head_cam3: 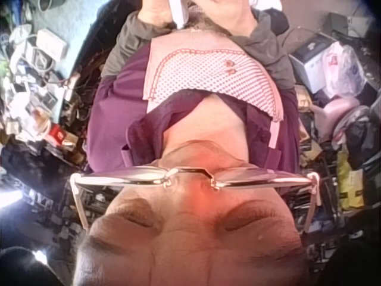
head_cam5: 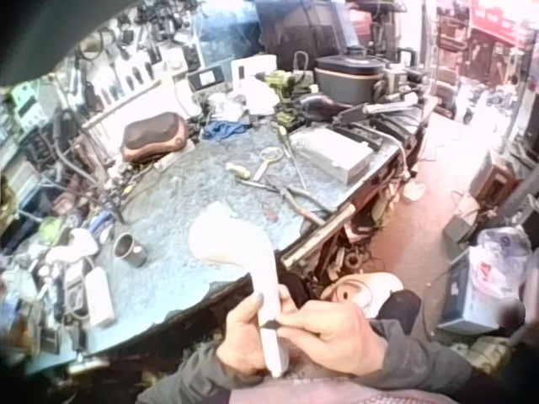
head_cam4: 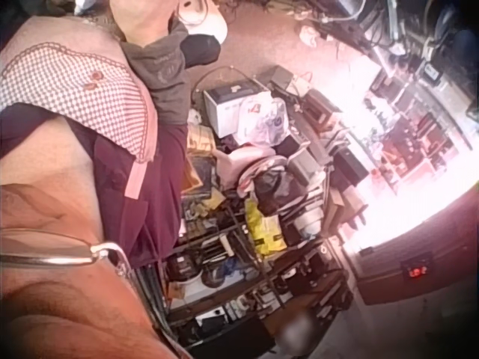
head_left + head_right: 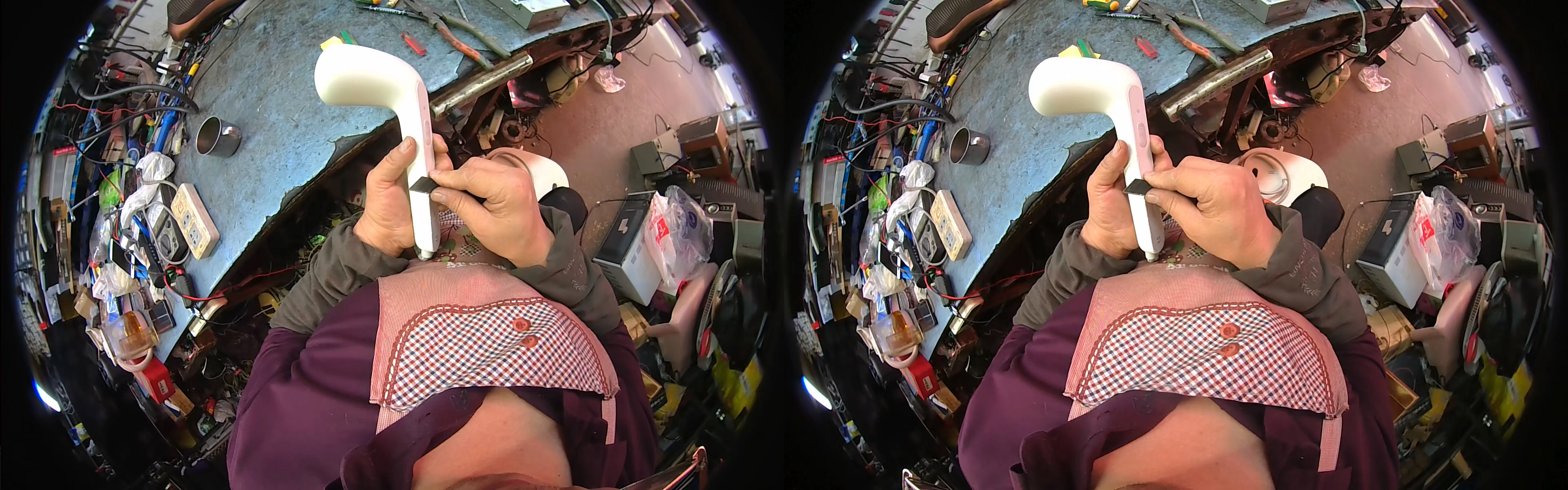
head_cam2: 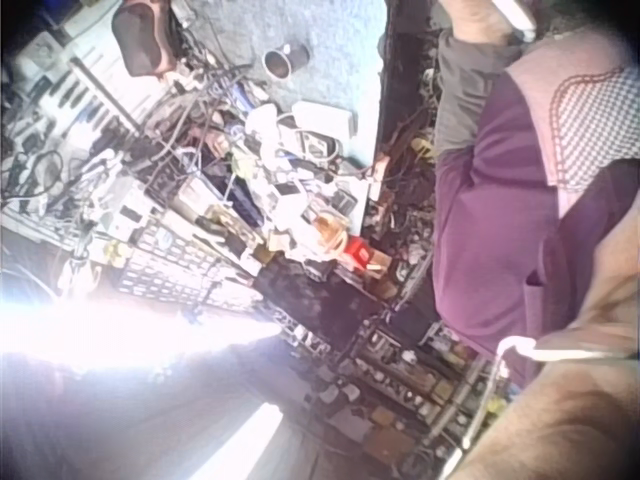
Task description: The person reassembles a white handheld appliance by aligning its internal circuit board and snapping the casing together. They then use a small blade to pry and adjust the seam along the handle. Finally, they handle a white basin-like component, turning it over to inspect its underside.
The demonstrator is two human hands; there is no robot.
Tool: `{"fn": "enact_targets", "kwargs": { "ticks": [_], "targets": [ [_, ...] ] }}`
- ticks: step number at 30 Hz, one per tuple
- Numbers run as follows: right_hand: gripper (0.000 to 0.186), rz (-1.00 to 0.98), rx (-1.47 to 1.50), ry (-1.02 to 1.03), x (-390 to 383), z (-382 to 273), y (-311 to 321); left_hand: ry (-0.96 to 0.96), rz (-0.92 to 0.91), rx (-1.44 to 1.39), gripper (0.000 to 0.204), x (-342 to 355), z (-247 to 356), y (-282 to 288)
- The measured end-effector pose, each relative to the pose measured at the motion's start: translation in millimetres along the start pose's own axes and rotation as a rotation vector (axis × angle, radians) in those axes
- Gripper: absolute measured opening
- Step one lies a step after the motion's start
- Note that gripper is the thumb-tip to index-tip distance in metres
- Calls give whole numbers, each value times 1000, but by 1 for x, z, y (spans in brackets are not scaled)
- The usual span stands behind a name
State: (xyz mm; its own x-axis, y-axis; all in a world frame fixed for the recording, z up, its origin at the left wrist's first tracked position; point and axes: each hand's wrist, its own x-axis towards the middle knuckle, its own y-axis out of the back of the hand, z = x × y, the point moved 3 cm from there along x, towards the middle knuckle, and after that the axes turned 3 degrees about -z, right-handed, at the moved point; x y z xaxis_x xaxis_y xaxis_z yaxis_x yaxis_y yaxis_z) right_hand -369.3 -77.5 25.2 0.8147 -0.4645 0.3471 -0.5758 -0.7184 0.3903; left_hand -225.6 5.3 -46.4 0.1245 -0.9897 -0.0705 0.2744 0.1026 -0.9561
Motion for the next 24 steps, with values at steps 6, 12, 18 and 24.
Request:
{"fn": "enact_targets", "kwargs": {
  "ticks": [6, 12, 18, 24],
  "targets": [
    [25, -32, 23, 36, -3, 7, -2, 19, 16, 63, 51, -2, -2, 6],
    [27, -97, 18, 64, -4, 11, -2, 0, 126, 112, 58, -4, -4, -2],
    [25, -128, 65, 141, -13, 13, -13, -11, -69, 78, 62, -3, 8, -1],
    [27, 19, 46, 57, 8, 6, -7, -13, 41, 87, 57, -4, 5, 1]
  ]
}}
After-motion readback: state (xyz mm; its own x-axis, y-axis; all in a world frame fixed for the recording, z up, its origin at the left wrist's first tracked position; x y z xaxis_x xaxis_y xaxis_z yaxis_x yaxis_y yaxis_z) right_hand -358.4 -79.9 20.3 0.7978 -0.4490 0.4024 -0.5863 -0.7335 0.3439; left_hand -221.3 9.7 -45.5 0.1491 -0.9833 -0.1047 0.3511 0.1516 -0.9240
